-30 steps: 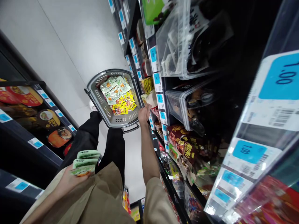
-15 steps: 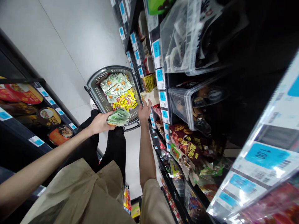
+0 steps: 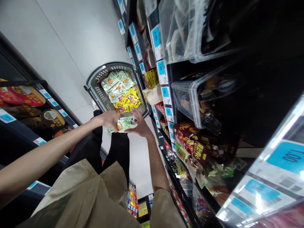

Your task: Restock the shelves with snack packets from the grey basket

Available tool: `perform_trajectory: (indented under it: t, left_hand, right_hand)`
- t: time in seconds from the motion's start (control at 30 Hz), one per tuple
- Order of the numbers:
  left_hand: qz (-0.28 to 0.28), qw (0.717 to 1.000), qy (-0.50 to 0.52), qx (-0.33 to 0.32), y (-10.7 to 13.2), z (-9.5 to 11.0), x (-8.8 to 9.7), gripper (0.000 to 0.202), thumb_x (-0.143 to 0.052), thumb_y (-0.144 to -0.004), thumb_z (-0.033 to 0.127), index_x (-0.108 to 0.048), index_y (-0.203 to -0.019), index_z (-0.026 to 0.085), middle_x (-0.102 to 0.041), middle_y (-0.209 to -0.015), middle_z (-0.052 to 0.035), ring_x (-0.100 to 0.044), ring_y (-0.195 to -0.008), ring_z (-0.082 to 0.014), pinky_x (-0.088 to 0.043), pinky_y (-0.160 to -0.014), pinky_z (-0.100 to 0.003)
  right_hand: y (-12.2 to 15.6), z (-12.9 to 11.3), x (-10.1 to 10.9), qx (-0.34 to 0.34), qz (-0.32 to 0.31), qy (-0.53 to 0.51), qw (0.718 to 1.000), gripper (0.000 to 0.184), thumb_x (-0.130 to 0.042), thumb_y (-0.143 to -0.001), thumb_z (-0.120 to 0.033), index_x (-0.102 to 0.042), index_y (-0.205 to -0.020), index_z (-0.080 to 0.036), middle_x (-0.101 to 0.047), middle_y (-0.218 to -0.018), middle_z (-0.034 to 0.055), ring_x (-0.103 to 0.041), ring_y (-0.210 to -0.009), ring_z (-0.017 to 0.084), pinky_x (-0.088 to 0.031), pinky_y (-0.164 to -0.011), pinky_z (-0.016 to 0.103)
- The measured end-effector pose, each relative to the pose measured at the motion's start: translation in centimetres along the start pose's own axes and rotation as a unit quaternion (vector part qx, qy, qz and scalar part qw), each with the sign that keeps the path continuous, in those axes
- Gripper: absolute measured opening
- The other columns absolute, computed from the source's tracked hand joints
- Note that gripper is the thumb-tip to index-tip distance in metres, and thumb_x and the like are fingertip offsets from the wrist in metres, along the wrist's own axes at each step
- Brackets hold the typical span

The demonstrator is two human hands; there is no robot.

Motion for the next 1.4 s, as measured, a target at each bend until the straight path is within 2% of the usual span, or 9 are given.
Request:
perform_trajectory:
  t: [0.1, 0.27, 0.5, 0.63, 0.77, 0.87, 1.1, 1.27, 1.4]
  left_hand:
    - [0.015, 1.000, -0.013, -0.011, -0.3, 1.3, 0.5, 0.044, -0.088, -0.053, 0.031, -0.076, -0.094, 0.021, -0.072, -0.068, -0.0003, -0.072, -0.070, -0.0236, -0.040, -0.054, -0.025]
    - [0.018, 0.998, -0.001, -0.057, -0.8, 3.7, 1.2, 0.062, -0.087, -0.055, 0.030, -0.071, -0.113, 0.021, -0.074, -0.076, -0.0012, -0.073, -0.076, -0.0256, -0.048, -0.064, -0.028]
    - [0.023, 0.996, -0.029, -0.080, -1.7, 6.6, 1.0, 0.114, -0.087, -0.056, 0.023, -0.041, -0.159, 0.010, -0.075, -0.108, -0.0166, -0.072, -0.095, -0.0355, -0.053, -0.080, -0.036]
    - [0.046, 0.992, -0.040, -0.109, -2.5, 7.4, 0.8, 0.138, -0.089, -0.055, 0.026, -0.017, -0.171, 0.014, -0.062, -0.140, -0.0243, -0.069, -0.103, -0.0366, -0.053, -0.087, -0.040]
    - [0.040, 0.988, -0.051, -0.138, -3.7, 8.5, 0.9, 0.135, -0.090, -0.061, 0.033, -0.014, -0.173, 0.019, -0.053, -0.152, -0.0254, -0.065, -0.113, -0.0393, -0.051, -0.096, -0.043]
    - [0.030, 0.982, -0.083, -0.166, -4.4, 10.3, 1.3, 0.135, -0.092, -0.060, 0.028, -0.017, -0.172, 0.024, -0.059, -0.147, -0.0222, -0.065, -0.115, -0.0399, -0.051, -0.095, -0.043]
    - [0.004, 0.977, -0.081, -0.195, -5.2, 13.3, 1.8, 0.134, -0.094, -0.058, 0.021, -0.023, -0.171, 0.033, -0.063, -0.145, -0.0186, -0.066, -0.115, -0.0407, -0.051, -0.095, -0.046]
    - [-0.011, 0.973, -0.106, -0.206, -5.4, 14.1, 2.4, 0.132, -0.094, -0.058, 0.021, -0.026, -0.171, 0.032, -0.061, -0.150, -0.0187, -0.063, -0.122, -0.0431, -0.051, -0.098, -0.047]
    - [-0.007, 0.972, -0.059, -0.228, -6.0, 13.1, 4.5, 0.122, -0.092, -0.064, 0.029, -0.030, -0.170, 0.033, -0.059, -0.155, -0.0143, -0.056, -0.136, -0.0416, -0.048, -0.107, -0.045]
  right_hand:
    - [0.3, 1.3, 0.0, -0.025, 0.063, -0.023, 0.997, 0.120, -0.104, -0.040, -0.029, -0.056, -0.149, -0.026, -0.070, -0.139, 0.0123, -0.071, -0.122, 0.032, -0.062, -0.096, 0.044]
    - [1.4, 2.6, 0.5, -0.082, 0.075, -0.069, 0.991, 0.072, -0.102, -0.043, -0.029, -0.072, -0.108, -0.020, -0.080, -0.096, 0.0028, -0.076, -0.089, 0.026, -0.065, -0.078, 0.039]
    - [3.1, 3.6, 1.1, -0.048, 0.134, -0.179, 0.973, 0.068, -0.103, -0.042, -0.030, -0.068, -0.100, -0.024, -0.078, -0.089, -0.0010, -0.075, -0.082, 0.022, -0.066, -0.079, 0.039]
    - [3.9, 3.8, 1.7, -0.004, 0.172, -0.199, 0.965, 0.070, -0.104, -0.041, -0.029, -0.068, -0.101, -0.025, -0.078, -0.090, -0.0024, -0.074, -0.081, 0.020, -0.065, -0.077, 0.036]
    - [4.6, 4.3, 2.4, 0.021, 0.225, -0.181, 0.957, 0.073, -0.104, -0.041, -0.029, -0.066, -0.103, -0.025, -0.078, -0.094, -0.0009, -0.074, -0.085, 0.021, -0.065, -0.081, 0.040]
    - [5.3, 4.4, 3.0, 0.052, 0.281, -0.178, 0.942, 0.071, -0.102, -0.048, -0.035, -0.063, -0.106, -0.026, -0.077, -0.097, 0.0008, -0.074, -0.090, 0.024, -0.064, -0.088, 0.047]
    - [6.5, 3.7, 3.3, 0.105, 0.316, -0.198, 0.922, 0.072, -0.099, -0.051, -0.035, -0.063, -0.112, -0.023, -0.078, -0.110, 0.0099, -0.076, -0.097, 0.030, -0.064, -0.091, 0.054]
    - [6.9, 3.9, 4.5, 0.155, 0.389, -0.169, 0.892, 0.074, -0.101, -0.049, -0.031, -0.060, -0.110, -0.023, -0.077, -0.104, 0.0062, -0.077, -0.092, 0.029, -0.065, -0.089, 0.057]
    - [6.3, 3.4, 4.8, 0.185, 0.399, -0.126, 0.889, 0.074, -0.097, -0.058, -0.043, -0.057, -0.117, -0.024, -0.076, -0.107, 0.0093, -0.077, -0.096, 0.033, -0.066, -0.088, 0.061]
Point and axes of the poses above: each hand's wrist, its own y-axis away from the middle knuckle, its own x-axis out of the back of the hand, z = x × y, the point moved 7 cm from there along -y, towards the middle knuckle
